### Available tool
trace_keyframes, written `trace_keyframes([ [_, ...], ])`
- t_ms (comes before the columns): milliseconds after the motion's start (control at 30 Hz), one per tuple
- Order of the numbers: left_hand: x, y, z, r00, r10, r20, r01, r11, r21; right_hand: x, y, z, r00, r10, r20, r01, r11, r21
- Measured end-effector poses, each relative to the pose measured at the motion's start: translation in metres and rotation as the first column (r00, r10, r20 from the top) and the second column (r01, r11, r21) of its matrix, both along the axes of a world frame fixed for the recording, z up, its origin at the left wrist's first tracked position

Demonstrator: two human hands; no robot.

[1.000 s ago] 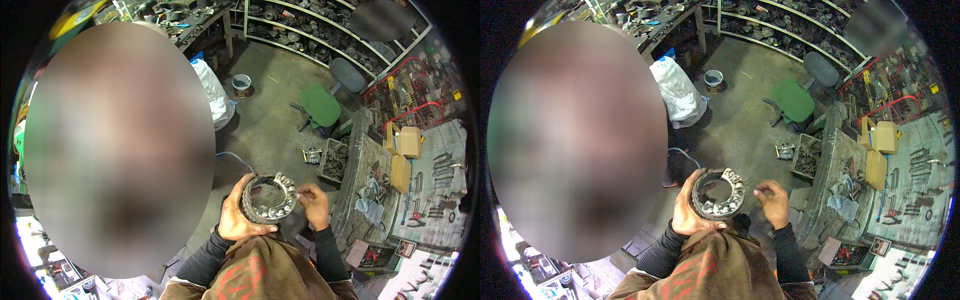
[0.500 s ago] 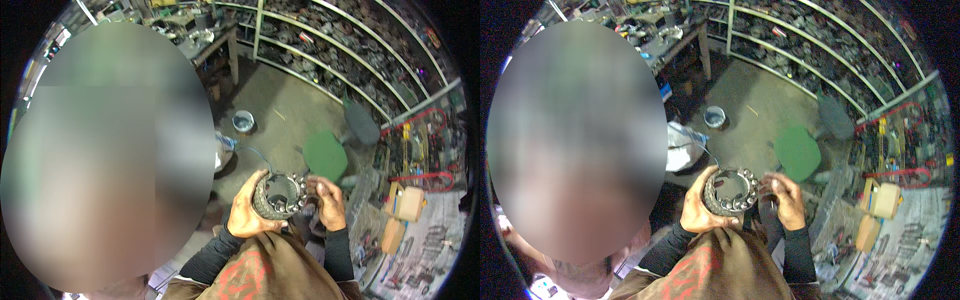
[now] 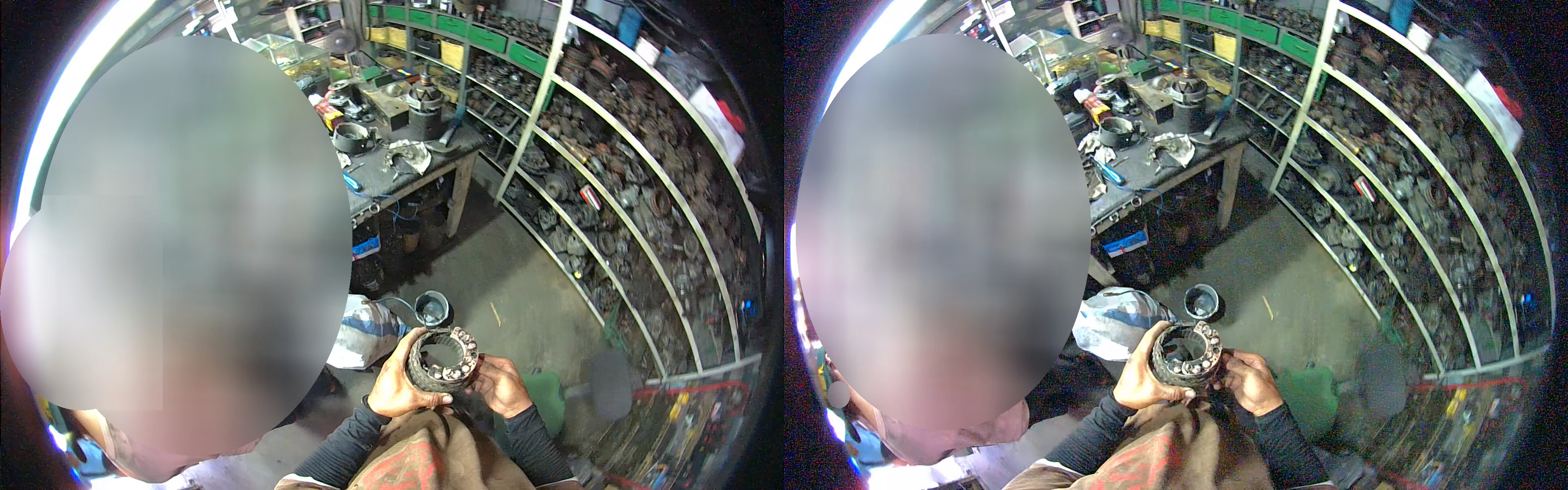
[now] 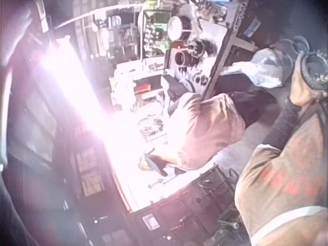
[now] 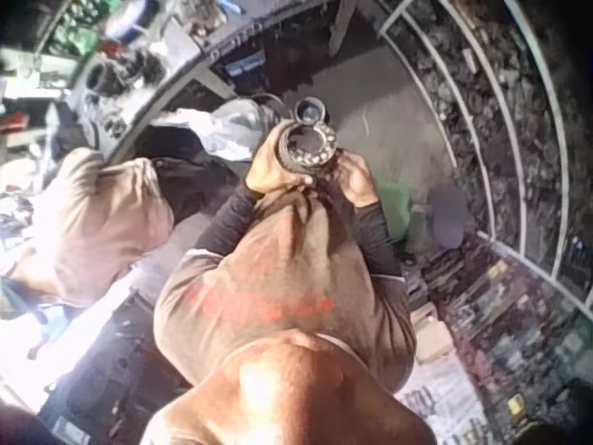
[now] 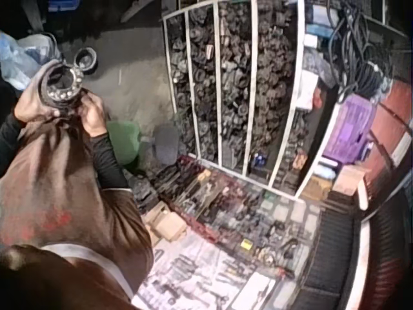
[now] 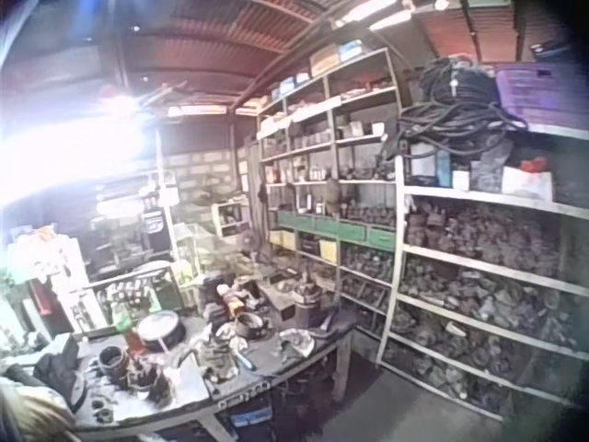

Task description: The person uses a screwdriver to adjust components on a mechanical assembly, then moves to a grinding machine to smooth a cylindrical metal part. The person handles the parts with both hands and uses tools to manipulate them.

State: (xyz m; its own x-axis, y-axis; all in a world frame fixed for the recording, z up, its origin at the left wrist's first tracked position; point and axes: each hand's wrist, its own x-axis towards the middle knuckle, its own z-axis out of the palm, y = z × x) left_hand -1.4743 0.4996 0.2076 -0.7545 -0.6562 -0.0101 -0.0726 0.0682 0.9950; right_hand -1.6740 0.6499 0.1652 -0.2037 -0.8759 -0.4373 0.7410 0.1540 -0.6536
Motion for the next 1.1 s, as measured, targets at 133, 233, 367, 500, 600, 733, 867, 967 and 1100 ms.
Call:
trace_keyframes([
  [133,-0.047,-0.048,-0.011,0.996,0.05,0.078,-0.042,0.993,-0.109,-0.059,-0.063,-0.014,0.998,0.052,-0.031,-0.052,0.999,0.011],
  [233,-0.076,-0.086,-0.027,0.988,0.133,0.084,-0.121,0.984,-0.128,-0.088,-0.114,-0.03,0.997,0.074,-0.037,-0.074,0.997,0.01],
  [367,-0.106,-0.144,-0.046,0.979,0.205,0.021,-0.202,0.974,-0.105,-0.118,-0.19,-0.027,0.994,0.093,-0.062,-0.092,0.996,0.019],
  [500,-0.14,-0.201,-0.058,0.922,0.388,-0.007,-0.388,0.92,-0.047,-0.163,-0.268,-0.035,0.973,0.221,-0.069,-0.217,0.974,0.063],
  [600,-0.159,-0.245,-0.08,0.802,0.592,-0.076,-0.595,0.804,-0.014,-0.193,-0.327,-0.048,0.848,0.298,-0.439,-0.264,0.955,0.138],
  [733,-0.193,-0.306,-0.104,0.58,0.811,-0.078,-0.814,0.581,-0.002,-0.247,-0.403,-0.052,0.627,0.386,-0.677,-0.347,0.916,0.201],
  [867,-0.235,-0.362,-0.127,0.327,0.945,-0.023,-0.943,0.325,-0.068,-0.288,-0.496,-0.052,0.137,0.123,-0.983,-0.482,0.875,0.043],
  [967,-0.257,-0.382,-0.125,0.227,0.974,0.004,-0.966,0.226,-0.124,-0.292,-0.564,-0.049,-0.01,0.015,-1.0,-0.551,0.834,0.018],
  [1100,-0.279,-0.397,-0.108,0.187,0.982,0.029,-0.975,0.19,-0.112,-0.287,-0.639,-0.073,-0.2,-0.165,-0.966,-0.674,0.739,0.013],
])
